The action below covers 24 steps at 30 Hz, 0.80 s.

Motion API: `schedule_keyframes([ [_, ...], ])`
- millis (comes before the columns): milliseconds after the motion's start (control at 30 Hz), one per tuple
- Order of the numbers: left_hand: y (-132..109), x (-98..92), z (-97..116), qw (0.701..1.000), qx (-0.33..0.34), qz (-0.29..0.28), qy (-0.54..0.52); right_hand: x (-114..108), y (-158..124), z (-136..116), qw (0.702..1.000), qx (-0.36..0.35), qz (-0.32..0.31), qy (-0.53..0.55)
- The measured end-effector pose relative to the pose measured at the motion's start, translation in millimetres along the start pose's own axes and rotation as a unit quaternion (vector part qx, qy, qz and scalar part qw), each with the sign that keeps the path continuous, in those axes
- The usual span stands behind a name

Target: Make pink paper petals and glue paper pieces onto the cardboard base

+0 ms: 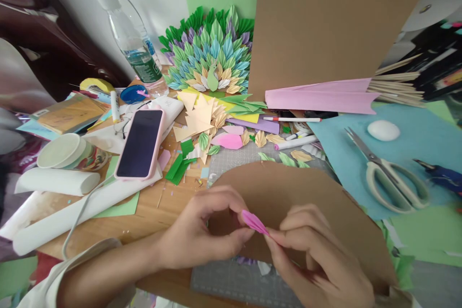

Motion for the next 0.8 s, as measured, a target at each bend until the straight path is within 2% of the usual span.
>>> schedule_keyframes([
  [100,0.9,-2.7,0.8,0.999,0.023,0.001,0.049,0.4,1.9,1.1,1.000,-0.008,-0.012,0.001],
  [267,4.2,-6.2,2.1,0.982,0.117,-0.047,0.142,2.5,6.0,1.6,0.998,-0.037,-0.046,-0.005],
  [400,6.4,-6.8,10.7,0.969,0.167,-0.063,0.171,2.8,6.9,-1.2,0.997,-0.052,-0.059,-0.014],
  [600,1.2,-9.3,32.4,0.955,0.180,-0.102,0.213,0.0,6.0,-10.9,0.994,-0.074,-0.072,-0.024],
  [800,-9.1,-4.5,44.9,0.937,0.195,-0.126,0.260,-9.5,-2.0,-26.1,0.991,-0.094,-0.074,-0.053],
])
Point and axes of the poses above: each hand's wrist, its own y-axis towards the middle knuckle, its own x-axis out of the palm, z = x × y, the point moved 2 cm from there along y, towards the middle knuckle, and after that the axes turned 3 degrees about z, right-handed, at the moved point
